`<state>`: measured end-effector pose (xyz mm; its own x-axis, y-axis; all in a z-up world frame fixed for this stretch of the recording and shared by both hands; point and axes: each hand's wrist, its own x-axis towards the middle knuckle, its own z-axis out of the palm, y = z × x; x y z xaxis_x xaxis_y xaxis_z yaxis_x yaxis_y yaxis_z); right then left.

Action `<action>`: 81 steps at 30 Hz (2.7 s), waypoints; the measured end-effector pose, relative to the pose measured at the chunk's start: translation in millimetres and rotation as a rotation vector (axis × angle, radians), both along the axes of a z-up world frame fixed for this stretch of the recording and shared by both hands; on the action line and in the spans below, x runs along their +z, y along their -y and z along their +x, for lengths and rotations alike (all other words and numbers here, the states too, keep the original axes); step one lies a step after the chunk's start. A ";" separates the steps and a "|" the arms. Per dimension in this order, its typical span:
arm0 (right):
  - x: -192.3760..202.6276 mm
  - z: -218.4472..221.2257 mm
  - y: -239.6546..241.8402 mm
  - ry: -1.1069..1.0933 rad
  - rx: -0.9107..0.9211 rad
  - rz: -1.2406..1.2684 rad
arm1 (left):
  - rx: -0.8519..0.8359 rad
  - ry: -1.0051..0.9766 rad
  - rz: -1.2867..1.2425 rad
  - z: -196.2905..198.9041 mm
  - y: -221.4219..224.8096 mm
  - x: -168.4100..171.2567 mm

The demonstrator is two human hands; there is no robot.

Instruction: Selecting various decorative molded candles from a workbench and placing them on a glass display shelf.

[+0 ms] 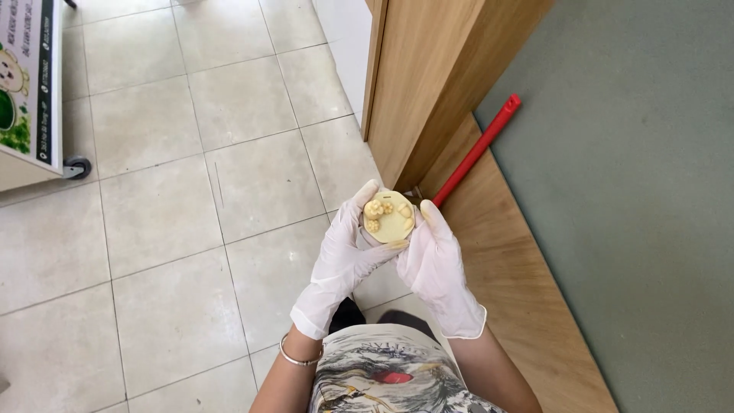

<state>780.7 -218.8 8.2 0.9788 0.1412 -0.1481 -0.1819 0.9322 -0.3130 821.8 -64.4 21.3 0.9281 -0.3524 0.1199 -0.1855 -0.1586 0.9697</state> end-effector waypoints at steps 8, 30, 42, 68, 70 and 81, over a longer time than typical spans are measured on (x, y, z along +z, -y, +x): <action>4.1 143.3 1.5 -0.009 -0.065 -0.009 | -0.026 0.003 -0.104 147.9 10.0 -17.2; 25.2 552.0 78.1 0.072 -0.031 -0.152 | 0.073 0.202 -0.114 559.3 79.6 -4.1; 63.6 728.1 61.4 0.142 -0.385 -0.241 | -0.281 0.290 -0.099 795.7 90.6 31.8; 166.3 849.9 85.6 0.166 -0.999 -0.658 | -0.798 0.360 -0.286 977.4 198.1 155.9; 173.5 854.7 89.6 0.174 -1.038 -0.673 | -0.812 0.379 -0.317 981.2 208.6 163.3; 175.6 880.4 90.2 0.224 -1.306 -0.589 | -0.919 0.202 -0.396 995.5 246.6 173.5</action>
<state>1661.0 -309.0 183.8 0.3695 -0.8788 0.3019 0.7838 0.1203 -0.6093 1817.3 -311.0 194.9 0.2677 -0.8194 0.5069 -0.2400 0.4528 0.8587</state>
